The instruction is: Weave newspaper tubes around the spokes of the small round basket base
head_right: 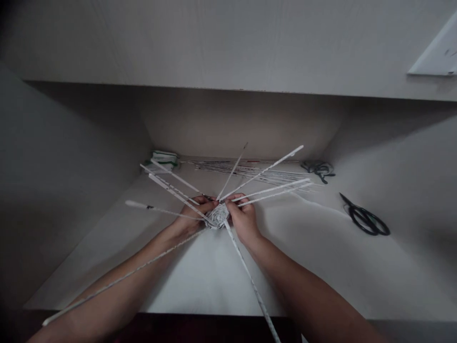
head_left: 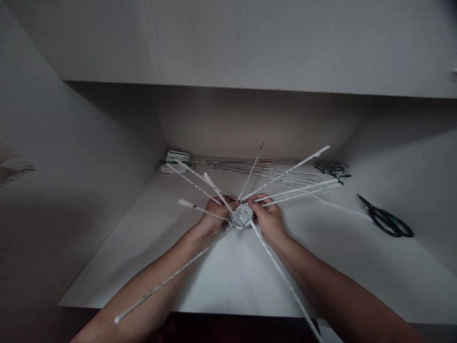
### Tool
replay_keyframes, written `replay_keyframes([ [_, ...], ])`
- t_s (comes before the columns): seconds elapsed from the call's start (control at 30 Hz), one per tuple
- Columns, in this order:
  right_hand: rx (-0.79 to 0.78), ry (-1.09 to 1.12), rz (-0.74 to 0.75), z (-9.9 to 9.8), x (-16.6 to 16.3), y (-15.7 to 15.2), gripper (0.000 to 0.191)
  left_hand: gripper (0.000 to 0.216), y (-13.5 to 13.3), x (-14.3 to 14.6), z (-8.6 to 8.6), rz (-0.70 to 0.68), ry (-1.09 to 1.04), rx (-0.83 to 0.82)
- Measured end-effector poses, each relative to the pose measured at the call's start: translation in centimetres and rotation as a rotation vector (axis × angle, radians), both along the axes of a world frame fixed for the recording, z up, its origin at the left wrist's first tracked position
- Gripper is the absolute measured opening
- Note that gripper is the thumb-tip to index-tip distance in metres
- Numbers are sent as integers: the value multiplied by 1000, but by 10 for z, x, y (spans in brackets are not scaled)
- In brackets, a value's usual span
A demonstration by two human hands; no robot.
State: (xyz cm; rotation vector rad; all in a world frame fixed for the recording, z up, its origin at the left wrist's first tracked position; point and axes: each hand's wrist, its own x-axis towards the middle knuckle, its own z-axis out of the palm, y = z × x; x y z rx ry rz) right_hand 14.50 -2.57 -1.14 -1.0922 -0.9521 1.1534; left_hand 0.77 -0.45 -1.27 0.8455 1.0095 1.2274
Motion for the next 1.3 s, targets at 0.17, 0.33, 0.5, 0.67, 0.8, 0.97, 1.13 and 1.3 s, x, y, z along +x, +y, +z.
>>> replay_keyframes([
  [0.17, 92, -111, 65, 0, 1, 1, 33, 30, 3, -1, -5, 42, 72, 57],
  [0.33, 39, -235, 55, -9, 3, 7, 31, 30, 4, -2, -4, 67, 123, 57],
  [0.5, 23, -274, 110, -14, 4, 6, 23, 28, 5, -2, -2, 72, 140, 70],
  [0.67, 48, -211, 112, -11, 4, 4, 24, 32, 3, -5, 2, -55, 85, 15],
  [0.8, 62, -182, 95, -6, 3, 4, 25, 32, 1, -7, 5, -98, 24, -18],
  [0.97, 37, -87, 76, -7, 1, 3, 25, 31, 1, -8, 6, -98, 4, -19],
  [1.13, -35, 110, 75, -5, -1, 4, 48, 30, 1, -9, 2, -155, -5, 5],
  [1.3, -23, 127, 107, -2, -1, 3, 41, 32, -2, -8, 5, -168, 11, 19],
])
